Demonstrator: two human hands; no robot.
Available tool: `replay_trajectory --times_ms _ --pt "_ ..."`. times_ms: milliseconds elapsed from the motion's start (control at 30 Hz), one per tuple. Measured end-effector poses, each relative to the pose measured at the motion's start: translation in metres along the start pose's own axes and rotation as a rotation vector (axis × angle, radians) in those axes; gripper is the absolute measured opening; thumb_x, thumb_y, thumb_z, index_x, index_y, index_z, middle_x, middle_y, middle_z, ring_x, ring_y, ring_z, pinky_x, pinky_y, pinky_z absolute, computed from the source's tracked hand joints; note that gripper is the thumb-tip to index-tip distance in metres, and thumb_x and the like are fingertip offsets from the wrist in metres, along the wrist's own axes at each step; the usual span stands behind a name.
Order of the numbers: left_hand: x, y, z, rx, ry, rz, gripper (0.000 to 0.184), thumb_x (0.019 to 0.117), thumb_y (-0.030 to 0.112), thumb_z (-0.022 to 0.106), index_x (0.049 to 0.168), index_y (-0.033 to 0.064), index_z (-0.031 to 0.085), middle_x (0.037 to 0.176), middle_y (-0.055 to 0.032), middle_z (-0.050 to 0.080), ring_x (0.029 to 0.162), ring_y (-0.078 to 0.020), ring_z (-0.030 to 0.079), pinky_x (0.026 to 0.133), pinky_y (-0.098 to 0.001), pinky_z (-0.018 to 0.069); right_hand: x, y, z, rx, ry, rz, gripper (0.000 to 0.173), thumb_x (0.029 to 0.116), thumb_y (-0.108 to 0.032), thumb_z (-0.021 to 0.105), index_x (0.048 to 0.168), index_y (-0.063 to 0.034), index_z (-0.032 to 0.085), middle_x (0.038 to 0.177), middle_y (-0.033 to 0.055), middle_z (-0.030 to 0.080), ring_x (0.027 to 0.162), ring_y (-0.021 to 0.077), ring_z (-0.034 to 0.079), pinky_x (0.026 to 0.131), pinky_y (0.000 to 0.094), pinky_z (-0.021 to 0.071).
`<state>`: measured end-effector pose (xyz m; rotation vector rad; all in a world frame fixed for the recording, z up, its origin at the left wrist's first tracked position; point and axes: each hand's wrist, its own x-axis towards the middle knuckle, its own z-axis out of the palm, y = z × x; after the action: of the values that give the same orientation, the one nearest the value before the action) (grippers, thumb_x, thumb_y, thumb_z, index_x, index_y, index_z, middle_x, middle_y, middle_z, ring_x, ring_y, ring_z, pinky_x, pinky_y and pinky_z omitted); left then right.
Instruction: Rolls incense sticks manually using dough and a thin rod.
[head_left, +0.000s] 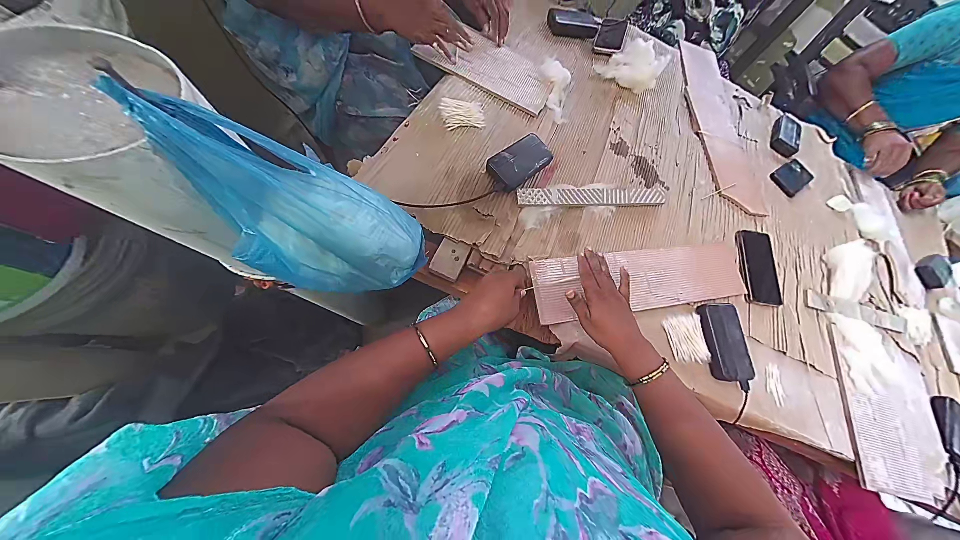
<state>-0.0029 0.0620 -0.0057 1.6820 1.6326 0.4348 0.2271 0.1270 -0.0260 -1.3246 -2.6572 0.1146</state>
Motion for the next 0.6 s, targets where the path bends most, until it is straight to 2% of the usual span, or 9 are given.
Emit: replay_trajectory --times_ms 100,167,267,367,433,500,600 --pt "0.005 -0.006 0.000 0.051 -0.015 -0.004 0.027 0.1078 0.013 0.050 0.126 -0.0013 0.064 0.122 -0.0213 0.066 0.118 -0.0360 0.064 0.104 -0.0533 0.0496 0.022 -0.009 0.018 -0.051 -0.084 -0.097 0.073 0.1072 -0.053 0.032 0.162 -0.0044 0.028 0.168 0.0137 0.027 0.157 0.0308 0.021 0.122 0.0683 0.0074" --pt "0.007 -0.008 0.001 0.079 -0.011 -0.016 0.026 0.1077 0.015 0.051 0.124 -0.0007 0.065 0.121 -0.0205 0.067 0.116 -0.0353 0.065 0.102 -0.0533 0.0508 0.023 -0.013 0.023 -0.070 -0.135 -0.132 0.075 0.1069 -0.056 0.030 0.163 -0.0057 0.025 0.170 0.0118 0.024 0.158 0.0292 0.019 0.122 0.0678 0.0051" --pt "0.004 -0.010 0.002 0.107 -0.036 -0.002 0.025 0.1070 0.017 0.054 0.119 -0.0004 0.067 0.116 -0.0202 0.068 0.111 -0.0358 0.067 0.098 -0.0552 0.0522 -0.003 -0.014 0.026 -0.080 -0.166 -0.157 0.082 0.1041 -0.064 0.023 0.163 -0.0064 0.025 0.170 0.0109 0.023 0.158 0.0278 0.017 0.122 0.0681 0.0061" --pt "0.002 -0.003 0.000 0.146 -0.188 0.001 0.025 0.1067 0.017 0.055 0.123 0.0018 0.066 0.115 -0.0196 0.069 0.111 -0.0362 0.067 0.097 -0.0563 0.0517 -0.043 -0.018 0.013 -0.080 -0.271 -0.183 0.088 0.1025 -0.069 0.017 0.163 -0.0058 0.025 0.170 0.0111 0.024 0.158 0.0270 0.020 0.121 0.0699 0.0067" --pt "0.002 0.002 0.002 0.147 -0.284 0.012 0.025 0.1067 0.017 0.055 0.124 0.0014 0.066 0.116 -0.0202 0.069 0.113 -0.0364 0.066 0.098 -0.0563 0.0506 -0.065 -0.017 0.003 -0.066 -0.305 -0.208 0.088 0.1017 -0.071 0.015 0.162 -0.0072 0.029 0.168 0.0109 0.029 0.156 0.0284 0.026 0.120 0.0726 0.0072" --pt "0.001 0.004 0.003 0.119 -0.305 0.028 0.026 0.1068 0.017 0.055 0.124 0.0008 0.066 0.116 -0.0205 0.068 0.113 -0.0360 0.065 0.099 -0.0558 0.0500 -0.074 -0.013 -0.006 -0.027 -0.292 -0.212 0.088 0.1021 -0.070 0.015 0.160 -0.0068 0.033 0.166 0.0118 0.033 0.155 0.0303 0.029 0.118 0.0750 0.0076" --pt "0.001 0.001 -0.002 0.038 -0.223 0.031 0.026 0.1078 0.016 0.052 0.123 -0.0013 0.065 0.116 -0.0218 0.068 0.112 -0.0370 0.065 0.098 -0.0554 0.0497 -0.066 -0.003 -0.007 -0.016 -0.109 -0.134 0.081 0.1059 -0.060 0.022 0.159 -0.0007 0.033 0.165 0.0175 0.034 0.153 0.0341 0.031 0.117 0.0763 0.0109"
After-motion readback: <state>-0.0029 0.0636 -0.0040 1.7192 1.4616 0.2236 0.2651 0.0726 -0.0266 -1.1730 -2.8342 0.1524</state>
